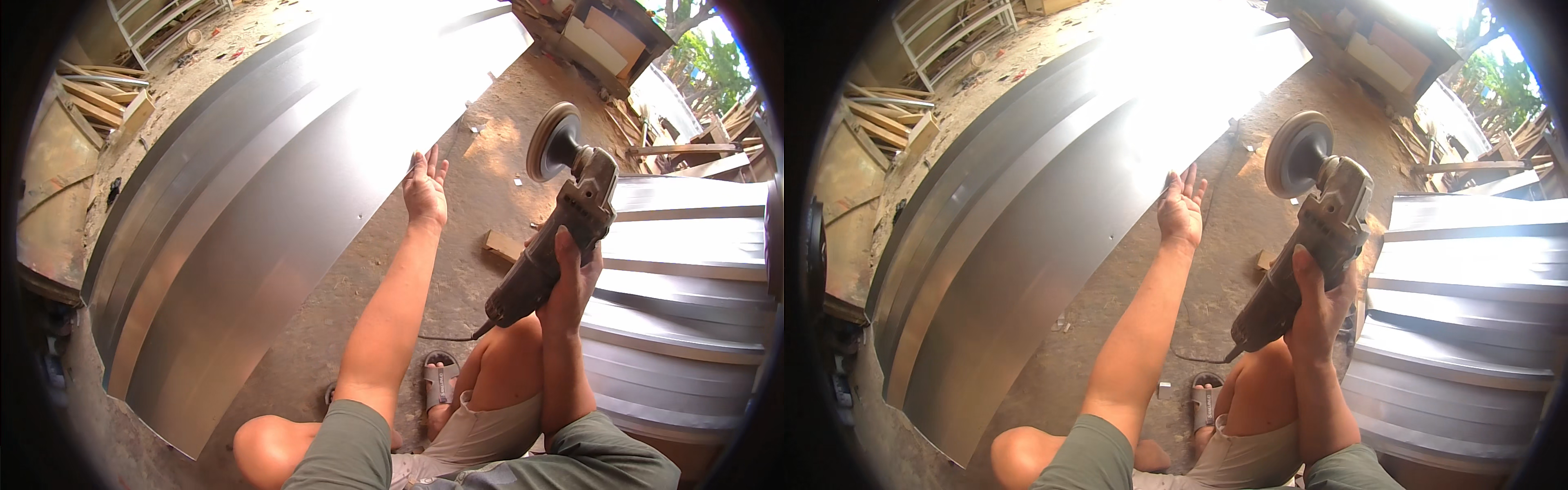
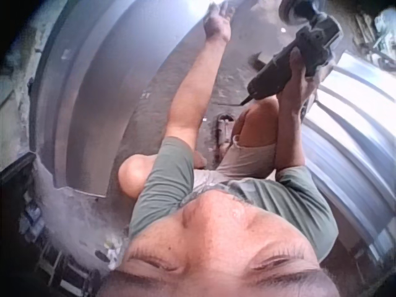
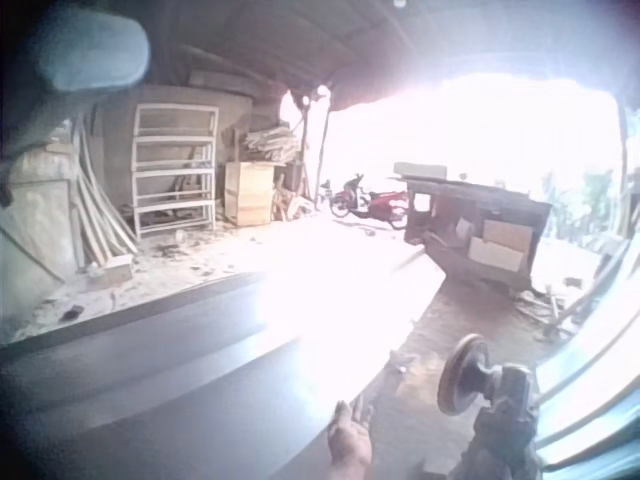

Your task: The person uses a handheld grinder to sand the edges and surfaces of corrugated metal sheets in an outdoor workshop, moving the tool along the metal while holding the sheets by hand.

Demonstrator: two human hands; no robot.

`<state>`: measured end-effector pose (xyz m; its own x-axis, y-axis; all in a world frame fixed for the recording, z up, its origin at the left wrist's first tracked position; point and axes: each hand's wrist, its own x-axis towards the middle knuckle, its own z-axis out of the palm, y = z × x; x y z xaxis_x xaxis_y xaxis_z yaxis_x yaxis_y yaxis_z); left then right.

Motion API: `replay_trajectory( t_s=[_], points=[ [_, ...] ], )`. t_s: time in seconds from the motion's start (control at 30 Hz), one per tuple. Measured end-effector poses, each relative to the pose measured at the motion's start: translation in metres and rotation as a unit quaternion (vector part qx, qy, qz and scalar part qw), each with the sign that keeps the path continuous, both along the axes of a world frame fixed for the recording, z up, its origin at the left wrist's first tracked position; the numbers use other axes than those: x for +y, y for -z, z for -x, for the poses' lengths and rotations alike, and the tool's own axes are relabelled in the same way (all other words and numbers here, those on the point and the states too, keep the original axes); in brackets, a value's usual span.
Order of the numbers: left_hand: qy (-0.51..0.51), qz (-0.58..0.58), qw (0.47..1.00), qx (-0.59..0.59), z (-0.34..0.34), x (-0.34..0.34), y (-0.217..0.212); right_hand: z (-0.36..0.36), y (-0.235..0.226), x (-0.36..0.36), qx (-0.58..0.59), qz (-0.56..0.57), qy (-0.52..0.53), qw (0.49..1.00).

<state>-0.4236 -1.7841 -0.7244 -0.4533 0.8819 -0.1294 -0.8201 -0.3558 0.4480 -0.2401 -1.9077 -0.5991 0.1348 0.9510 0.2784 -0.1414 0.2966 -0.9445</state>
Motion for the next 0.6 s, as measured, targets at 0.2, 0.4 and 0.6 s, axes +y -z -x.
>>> replay_trajectory(
  t_s=[0.2,0.4,0.6],
  points=[
    [-0.038,0.041,0.997,0.058,-0.003,0.002,-0.003,0.004,0.003,0.005,-0.003,0.008,0.009,1.0],
    [-0.07,0.112,0.983,0.126,0.0,-0.003,-0.004,0.01,0.01,0.009,-0.013,0.0,0.008,1.0],
    [-0.119,0.077,0.976,0.165,0.005,-0.003,0.003,0.011,0.009,0.007,-0.02,0.001,0.002,1.0]
  ],
)
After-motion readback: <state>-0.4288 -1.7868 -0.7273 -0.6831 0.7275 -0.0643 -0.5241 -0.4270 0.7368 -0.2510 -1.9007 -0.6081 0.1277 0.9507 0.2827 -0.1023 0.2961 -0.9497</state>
